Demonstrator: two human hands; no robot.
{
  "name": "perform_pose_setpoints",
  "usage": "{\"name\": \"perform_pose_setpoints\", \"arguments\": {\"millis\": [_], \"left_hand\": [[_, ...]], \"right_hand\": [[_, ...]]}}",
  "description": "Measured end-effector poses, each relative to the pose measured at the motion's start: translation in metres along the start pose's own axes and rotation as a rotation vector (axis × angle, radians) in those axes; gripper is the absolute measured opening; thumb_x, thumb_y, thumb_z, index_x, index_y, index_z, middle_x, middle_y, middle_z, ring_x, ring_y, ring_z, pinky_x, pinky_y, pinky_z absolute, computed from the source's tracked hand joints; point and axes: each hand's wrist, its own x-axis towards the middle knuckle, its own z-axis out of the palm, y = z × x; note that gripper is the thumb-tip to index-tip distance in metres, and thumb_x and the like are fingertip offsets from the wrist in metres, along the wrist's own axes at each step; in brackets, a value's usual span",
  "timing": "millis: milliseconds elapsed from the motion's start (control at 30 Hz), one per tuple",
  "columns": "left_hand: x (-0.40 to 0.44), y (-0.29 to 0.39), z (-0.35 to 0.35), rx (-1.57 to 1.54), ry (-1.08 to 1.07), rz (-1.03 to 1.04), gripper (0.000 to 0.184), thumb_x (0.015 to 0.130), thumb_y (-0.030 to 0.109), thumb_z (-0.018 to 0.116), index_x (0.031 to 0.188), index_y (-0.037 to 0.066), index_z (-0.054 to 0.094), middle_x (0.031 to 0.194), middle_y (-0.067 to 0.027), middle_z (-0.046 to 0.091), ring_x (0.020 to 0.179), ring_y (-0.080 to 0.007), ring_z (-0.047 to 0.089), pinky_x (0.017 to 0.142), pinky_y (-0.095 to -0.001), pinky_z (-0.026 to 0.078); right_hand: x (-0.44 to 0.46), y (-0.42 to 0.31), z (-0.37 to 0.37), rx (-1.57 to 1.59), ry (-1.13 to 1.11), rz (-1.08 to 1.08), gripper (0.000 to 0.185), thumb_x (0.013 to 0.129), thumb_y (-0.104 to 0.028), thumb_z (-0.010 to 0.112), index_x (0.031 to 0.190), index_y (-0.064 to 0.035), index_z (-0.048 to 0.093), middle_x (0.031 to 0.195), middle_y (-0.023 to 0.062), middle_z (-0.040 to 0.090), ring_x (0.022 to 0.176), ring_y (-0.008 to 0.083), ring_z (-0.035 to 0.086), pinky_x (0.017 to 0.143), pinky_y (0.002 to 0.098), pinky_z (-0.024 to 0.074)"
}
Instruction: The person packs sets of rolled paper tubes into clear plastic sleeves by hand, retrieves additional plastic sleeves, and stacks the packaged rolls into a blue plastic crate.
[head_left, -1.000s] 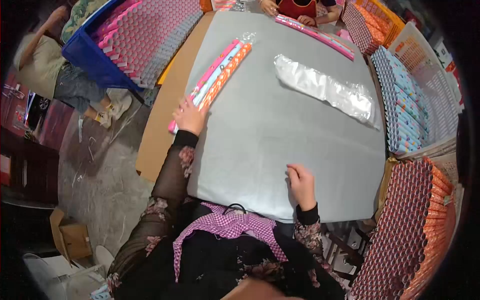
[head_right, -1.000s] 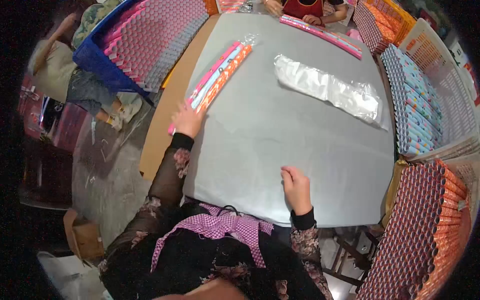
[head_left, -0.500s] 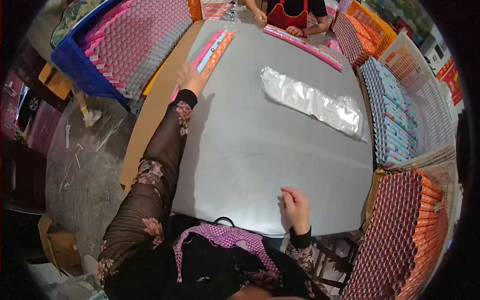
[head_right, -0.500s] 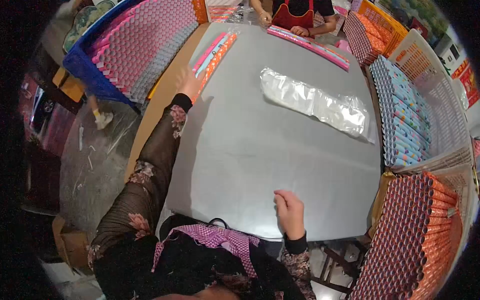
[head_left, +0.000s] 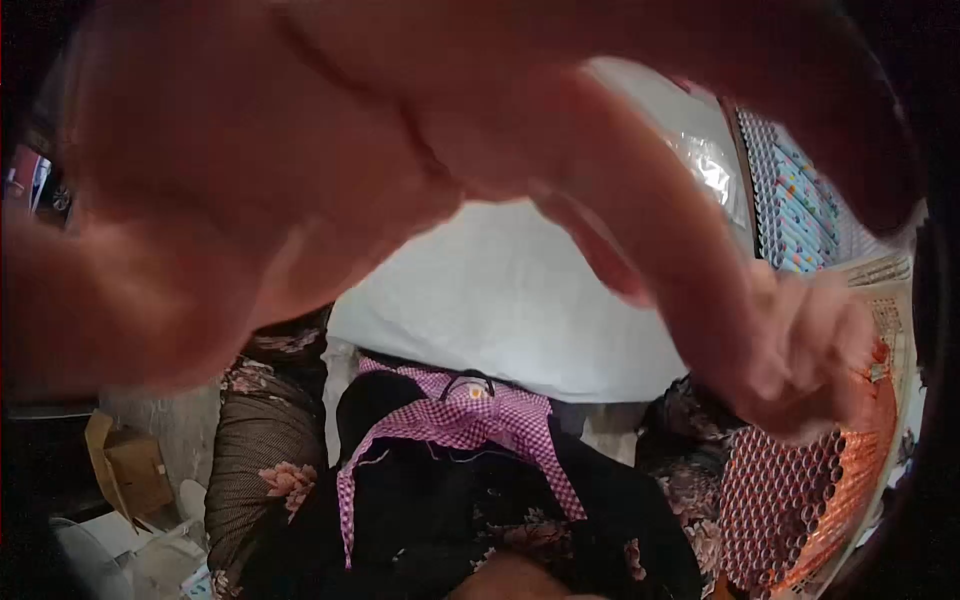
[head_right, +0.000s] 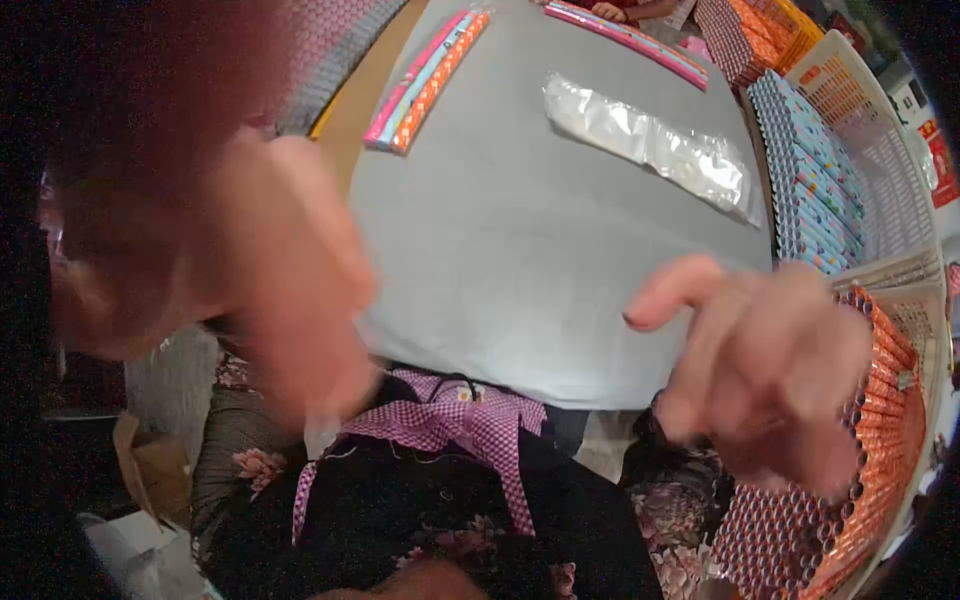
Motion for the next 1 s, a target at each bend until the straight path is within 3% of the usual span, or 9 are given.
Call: {"name": "perform_pose_setpoints", "arguments": {"millis": [33, 167, 233, 333, 800, 1000], "left_hand": [[-0.003, 0.000, 0.003, 0.002, 0.017, -0.008, 0.083, 0.094, 0.061, 0.045, 0.151, 0.004, 0.026, 0.134, -0.0238, 0.053, 0.109, -0.0278, 0.062, 0.091, -0.0399, 0.048], [0.018, -0.005, 0.007, 0.027, 0.019, 0.072, 0.085, 0.093, 0.062, 0.045, 0.151, 0.003, 0.025, 0.136, -0.0237, 0.051, 0.107, -0.0270, 0.061, 0.090, -0.0391, 0.048], [0.031, -0.004, 0.009, 0.040, 0.024, 0.128, 0.086, 0.093, 0.063, 0.045, 0.151, 0.003, 0.025, 0.136, -0.0237, 0.051, 0.107, -0.0266, 0.061, 0.089, -0.0386, 0.048], [0.050, -0.004, 0.010, 0.058, 0.023, 0.167, 0.087, 0.092, 0.063, 0.045, 0.151, 0.002, 0.025, 0.137, -0.0236, 0.050, 0.106, -0.0260, 0.061, 0.088, -0.0380, 0.048], [0.090, 0.015, 0.030, 0.166, 0.136, 0.161, 0.093, 0.090, 0.067, 0.046, 0.150, 0.000, 0.025, 0.141, -0.0233, 0.045, 0.102, -0.0233, 0.060, 0.085, -0.0351, 0.047], [0.083, 0.029, 0.036, 0.244, 0.205, 0.066, 0.095, 0.089, 0.068, 0.046, 0.150, -0.001, 0.024, 0.143, -0.0231, 0.043, 0.100, -0.0221, 0.059, 0.083, -0.0339, 0.047]], "right_hand": [[0.002, -0.014, 0.007, 0.064, -0.019, -0.007, 0.030, 0.099, -0.032, 0.053, 0.113, -0.0069, 0.061, 0.102, 0.0092, 0.062, 0.069, 0.0211, 0.063, 0.081, 0.0426, 0.0488], [0.004, -0.021, -0.006, -0.039, -0.129, -0.103, 0.029, 0.099, -0.031, 0.052, 0.111, -0.0062, 0.061, 0.101, 0.0098, 0.062, 0.070, 0.0220, 0.063, 0.081, 0.0434, 0.0486], [0.099, -0.019, 0.060, -0.095, -0.211, -0.157, 0.028, 0.098, -0.030, 0.052, 0.110, -0.0058, 0.062, 0.101, 0.0102, 0.062, 0.070, 0.0226, 0.062, 0.081, 0.0439, 0.0484], [0.018, -0.040, -0.011, -0.155, -0.300, -0.238, 0.027, 0.097, -0.028, 0.052, 0.109, -0.0052, 0.062, 0.100, 0.0108, 0.061, 0.071, 0.0236, 0.062, 0.081, 0.0447, 0.0483], [-0.007, -0.077, -0.022, -0.246, -0.664, -0.499, 0.023, 0.094, -0.020, 0.050, 0.101, -0.0023, 0.064, 0.094, 0.0135, 0.061, 0.076, 0.0279, 0.061, 0.080, 0.0483, 0.0474], [-0.026, -0.081, -0.011, -0.206, -0.768, -0.605, 0.022, 0.093, -0.016, 0.049, 0.097, -0.0011, 0.065, 0.092, 0.0147, 0.060, 0.078, 0.0297, 0.060, 0.080, 0.0499, 0.0470]]}}
